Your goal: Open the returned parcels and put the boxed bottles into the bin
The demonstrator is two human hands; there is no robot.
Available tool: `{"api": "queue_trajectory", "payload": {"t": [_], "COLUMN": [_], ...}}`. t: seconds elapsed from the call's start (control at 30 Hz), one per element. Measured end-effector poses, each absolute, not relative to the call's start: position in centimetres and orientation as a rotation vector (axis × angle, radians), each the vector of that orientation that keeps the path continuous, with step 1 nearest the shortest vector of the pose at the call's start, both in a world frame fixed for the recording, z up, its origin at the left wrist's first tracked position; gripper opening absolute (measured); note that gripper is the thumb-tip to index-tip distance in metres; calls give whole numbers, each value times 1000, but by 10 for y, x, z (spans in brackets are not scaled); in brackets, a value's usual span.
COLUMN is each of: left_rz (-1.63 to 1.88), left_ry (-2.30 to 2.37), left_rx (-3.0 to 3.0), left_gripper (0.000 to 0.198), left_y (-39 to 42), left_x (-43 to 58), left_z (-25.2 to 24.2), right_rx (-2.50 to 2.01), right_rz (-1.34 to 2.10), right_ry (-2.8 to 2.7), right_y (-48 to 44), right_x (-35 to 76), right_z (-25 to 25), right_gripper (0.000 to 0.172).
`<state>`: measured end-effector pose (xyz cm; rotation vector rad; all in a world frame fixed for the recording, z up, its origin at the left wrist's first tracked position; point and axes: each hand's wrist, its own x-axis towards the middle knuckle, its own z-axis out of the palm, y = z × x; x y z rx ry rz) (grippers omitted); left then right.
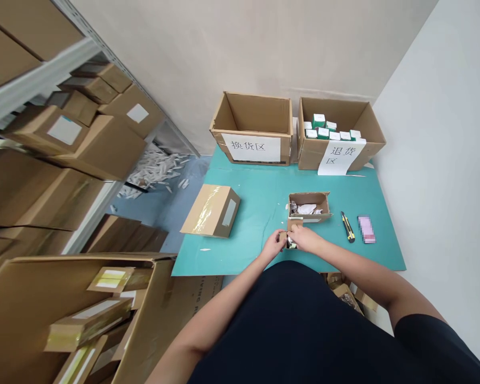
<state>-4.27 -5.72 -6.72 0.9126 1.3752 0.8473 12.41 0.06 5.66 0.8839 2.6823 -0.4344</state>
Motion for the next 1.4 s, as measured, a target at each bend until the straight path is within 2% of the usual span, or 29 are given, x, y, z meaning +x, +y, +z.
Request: {"api": "queue_trajectory", "payload": {"t": [0.17,0.3,0.47,0.6,0.83,1.03,1.2,1.3,1.4], "left_rz": [880,893,883,836,819,837,1055,1166,1147], "left_ry": [1354,1349,1365,1404,1464,1655,1695,1566,1303], "left_rx": [887,884,899,934,987,1254,1391,1494,1543], "left_gripper": [38,34,33,32,39,40,38,47,75], "left_y": [-53,-45,-37,-37,-41,-54,-63,-62,-57], "left_x": [-49,-54,-55,-54,-50,-59,-71,-72,-63], "left_z": [-60,-52,-46,-45,-36,-17,14,44,71], "right_rx": [782,827,961,1211,1672,1811,1886,1887,1927], "right_rz": [-381,-509,-858,-1264,-1798,-2087,-2294,-2450,-2611], "right_ry": [2790,2786,2917,2966,3018,2885,2782,2706,2613], "right_y": [7,13,15,10,10,21,30,31,29], "right_x": [129,130,140,153,165,171,172,163,146], "right_z": [92,121,154,173,167,164,175,183,190], "right_gripper": [36,34,55,62,57,54,55,56,55]}}
